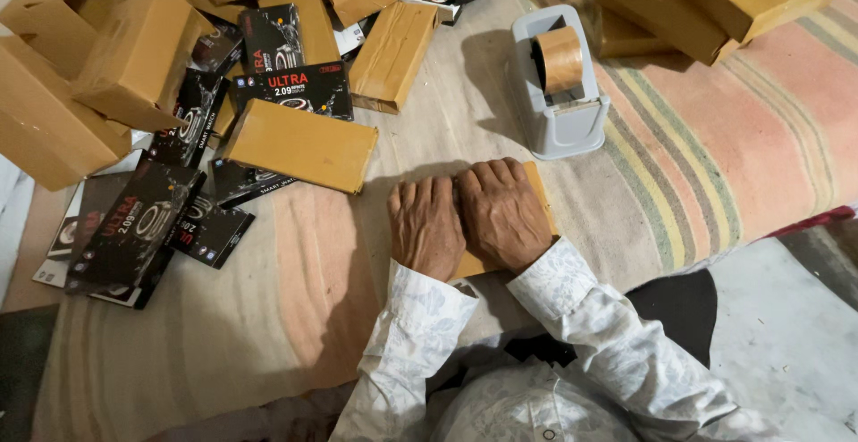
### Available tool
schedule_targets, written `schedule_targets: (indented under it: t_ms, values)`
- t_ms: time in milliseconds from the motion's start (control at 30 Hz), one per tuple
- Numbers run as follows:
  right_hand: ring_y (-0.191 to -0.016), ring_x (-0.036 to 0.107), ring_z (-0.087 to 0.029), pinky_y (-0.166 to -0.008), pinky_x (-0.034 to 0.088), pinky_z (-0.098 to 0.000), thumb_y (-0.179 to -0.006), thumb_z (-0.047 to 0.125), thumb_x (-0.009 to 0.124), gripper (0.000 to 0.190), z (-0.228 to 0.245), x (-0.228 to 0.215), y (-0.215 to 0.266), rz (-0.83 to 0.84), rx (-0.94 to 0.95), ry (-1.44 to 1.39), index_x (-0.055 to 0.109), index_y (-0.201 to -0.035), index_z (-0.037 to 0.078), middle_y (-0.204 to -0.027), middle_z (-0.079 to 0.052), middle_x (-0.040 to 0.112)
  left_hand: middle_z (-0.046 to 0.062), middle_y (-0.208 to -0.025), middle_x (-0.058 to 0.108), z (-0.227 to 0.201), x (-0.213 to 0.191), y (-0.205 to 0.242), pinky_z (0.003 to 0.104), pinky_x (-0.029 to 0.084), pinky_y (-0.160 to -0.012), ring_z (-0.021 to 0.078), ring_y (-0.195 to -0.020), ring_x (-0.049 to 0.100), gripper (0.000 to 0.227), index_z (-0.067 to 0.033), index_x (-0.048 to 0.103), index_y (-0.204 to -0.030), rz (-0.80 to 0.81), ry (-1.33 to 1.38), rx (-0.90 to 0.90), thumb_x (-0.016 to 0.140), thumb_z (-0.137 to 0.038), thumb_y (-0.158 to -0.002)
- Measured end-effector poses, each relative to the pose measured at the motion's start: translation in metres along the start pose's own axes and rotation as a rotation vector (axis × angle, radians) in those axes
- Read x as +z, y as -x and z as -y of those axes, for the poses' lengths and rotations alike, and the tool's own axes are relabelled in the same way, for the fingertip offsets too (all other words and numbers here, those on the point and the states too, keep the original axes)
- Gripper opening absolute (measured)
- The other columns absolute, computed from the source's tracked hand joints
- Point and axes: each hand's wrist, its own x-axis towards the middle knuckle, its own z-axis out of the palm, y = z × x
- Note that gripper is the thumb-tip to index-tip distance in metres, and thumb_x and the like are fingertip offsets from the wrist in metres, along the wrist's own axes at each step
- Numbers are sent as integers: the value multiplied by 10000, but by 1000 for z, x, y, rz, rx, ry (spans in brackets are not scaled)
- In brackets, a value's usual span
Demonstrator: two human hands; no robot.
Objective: The person places small product boxes into larger cardboard shipping boxes and seals them with packing tape. The person repeats this process for multiple units, using a tape dispenser to secure the flaps.
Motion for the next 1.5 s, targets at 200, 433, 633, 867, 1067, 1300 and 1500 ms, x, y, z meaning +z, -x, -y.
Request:
schedule_targets:
  t_ms: [200, 433, 633, 867, 1067, 1300, 1500]
  values:
    - [-930, 614, -347, -928, 445, -440, -874, 140, 645, 216, 0, 1, 2, 32, 26, -19, 647, -1013, -25, -928, -168, 653, 163, -1086, 637, -1, -1, 1, 525, 342, -1101, 376, -1123, 561, 213, -53, 614, -1103, 10, 23, -13, 606, -130, -905]
    - [-941, 617, -348, -936, 449, -436, -875, 131, 648, 246, -1, 0, 2, 5, 6, -26, 651, -1051, -40, -965, -178, 665, 157, -1071, 634, -3, -4, 1, 516, 350, -1097, 362, -1099, 565, 212, -48, 612, -1097, 4, 21, -5, 607, -129, -901]
    - [-937, 624, -344, -936, 450, -443, -875, 131, 650, 225, 0, 0, 1, 1, 18, -44, 652, -1031, -32, -940, -172, 664, 154, -1074, 636, -3, -8, -2, 512, 354, -1091, 359, -1083, 563, 228, -47, 619, -1128, 20, 53, -8, 602, -129, -916]
    - [-918, 625, -346, -916, 460, -431, -882, 126, 655, 252, -1, 1, 0, 19, 34, -37, 665, -1053, -59, -947, -184, 673, 155, -1084, 641, -3, -9, -2, 509, 344, -1102, 352, -1098, 565, 268, -40, 618, -1121, 58, 52, -20, 620, -128, -867]
    - [-907, 630, -346, -902, 460, -432, -887, 124, 653, 242, -2, 3, -1, 39, 37, -35, 668, -1045, -59, -949, -188, 679, 151, -1078, 644, 0, -7, -2, 502, 351, -1082, 347, -1091, 565, 232, -36, 619, -1115, 74, 62, -20, 616, -131, -904]
    - [-899, 625, -343, -896, 460, -429, -874, 134, 659, 238, -3, 4, -2, 51, 29, -15, 670, -1030, -45, -929, -178, 673, 153, -1061, 648, 3, -3, -3, 497, 365, -1052, 349, -1069, 566, 220, -42, 626, -1104, 70, 55, -15, 609, -133, -904]
    - [-899, 619, -342, -883, 451, -430, -853, 156, 666, 240, -3, 3, -3, 69, 31, -9, 669, -1012, -24, -922, -167, 667, 161, -1046, 641, 4, 1, -3, 505, 365, -1041, 361, -1064, 564, 230, -44, 630, -1093, 67, 33, -9, 605, -140, -885]
